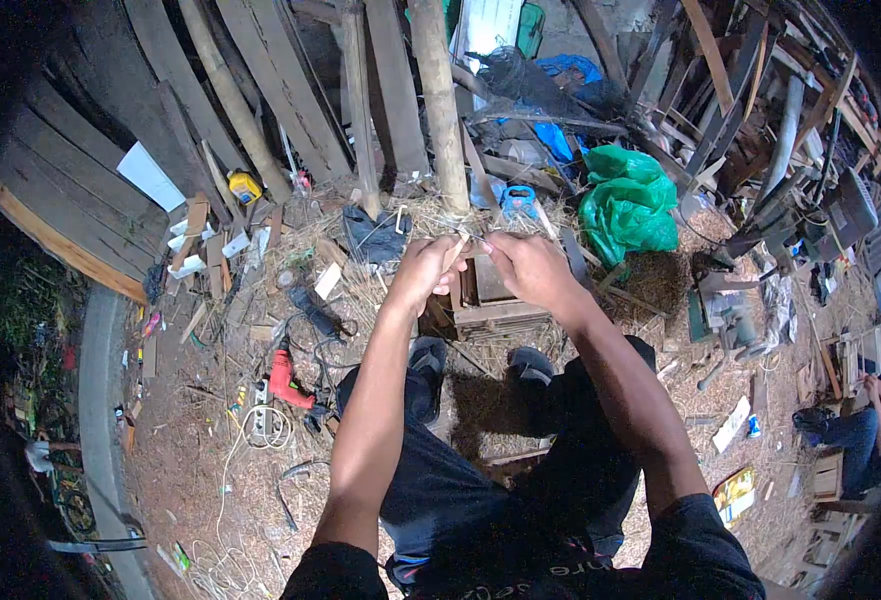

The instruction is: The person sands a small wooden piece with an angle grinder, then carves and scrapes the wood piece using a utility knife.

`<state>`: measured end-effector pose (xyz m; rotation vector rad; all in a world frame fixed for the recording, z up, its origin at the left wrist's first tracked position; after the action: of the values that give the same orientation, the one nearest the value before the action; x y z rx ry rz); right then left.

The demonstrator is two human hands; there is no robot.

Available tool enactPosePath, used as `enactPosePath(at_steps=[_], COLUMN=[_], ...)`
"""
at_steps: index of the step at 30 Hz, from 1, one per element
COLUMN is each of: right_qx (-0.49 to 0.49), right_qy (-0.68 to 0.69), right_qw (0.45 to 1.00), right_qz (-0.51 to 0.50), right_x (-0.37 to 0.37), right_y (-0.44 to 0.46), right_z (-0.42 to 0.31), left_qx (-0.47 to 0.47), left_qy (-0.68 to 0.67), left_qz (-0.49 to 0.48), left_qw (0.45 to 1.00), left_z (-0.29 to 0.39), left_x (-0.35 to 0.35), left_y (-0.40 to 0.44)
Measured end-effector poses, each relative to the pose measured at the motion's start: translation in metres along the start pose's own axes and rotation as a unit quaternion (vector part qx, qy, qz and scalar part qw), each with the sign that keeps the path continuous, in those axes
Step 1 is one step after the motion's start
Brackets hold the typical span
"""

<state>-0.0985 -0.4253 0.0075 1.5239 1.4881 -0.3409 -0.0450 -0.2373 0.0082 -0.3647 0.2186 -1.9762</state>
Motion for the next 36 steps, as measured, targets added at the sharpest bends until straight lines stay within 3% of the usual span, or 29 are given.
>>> enactPosePath(at_steps=[8, 14, 36], right_qx=[-0.009, 0.037, 0.025], right_qy=[0.004, -0.028, -0.017], right_qw=[1.0, 0.998, 0.999], right_qz=[-0.021, -0.049, -0.029], right_x=[0.002, 0.002, 0.007], right_y=[0.001, 0.0, 0.001], right_z=[0.0, -0.003, -0.007], left_qx=[-0.02, -0.018, -0.027], left_qy=[0.0, 0.019, 0.079], left_qz=[0.009, 0.008, 0.017], left_qw=[1.0, 1.0, 0.996], left_z=[0.002, -0.001, -0.002], left_x=[-0.001, -0.002, -0.005], left_y=[0.002, 0.006, 0.002])
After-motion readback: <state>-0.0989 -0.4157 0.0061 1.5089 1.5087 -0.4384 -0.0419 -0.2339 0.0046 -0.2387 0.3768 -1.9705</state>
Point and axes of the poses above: each hand's wrist, its own y-axis towards the middle knuckle, its own x-axis out of the palm, z = x × y, the point moved 1 cm from there along y, towards the middle knuckle, and after that the axes turned 1 degree about -x, right-handed, at the moved point
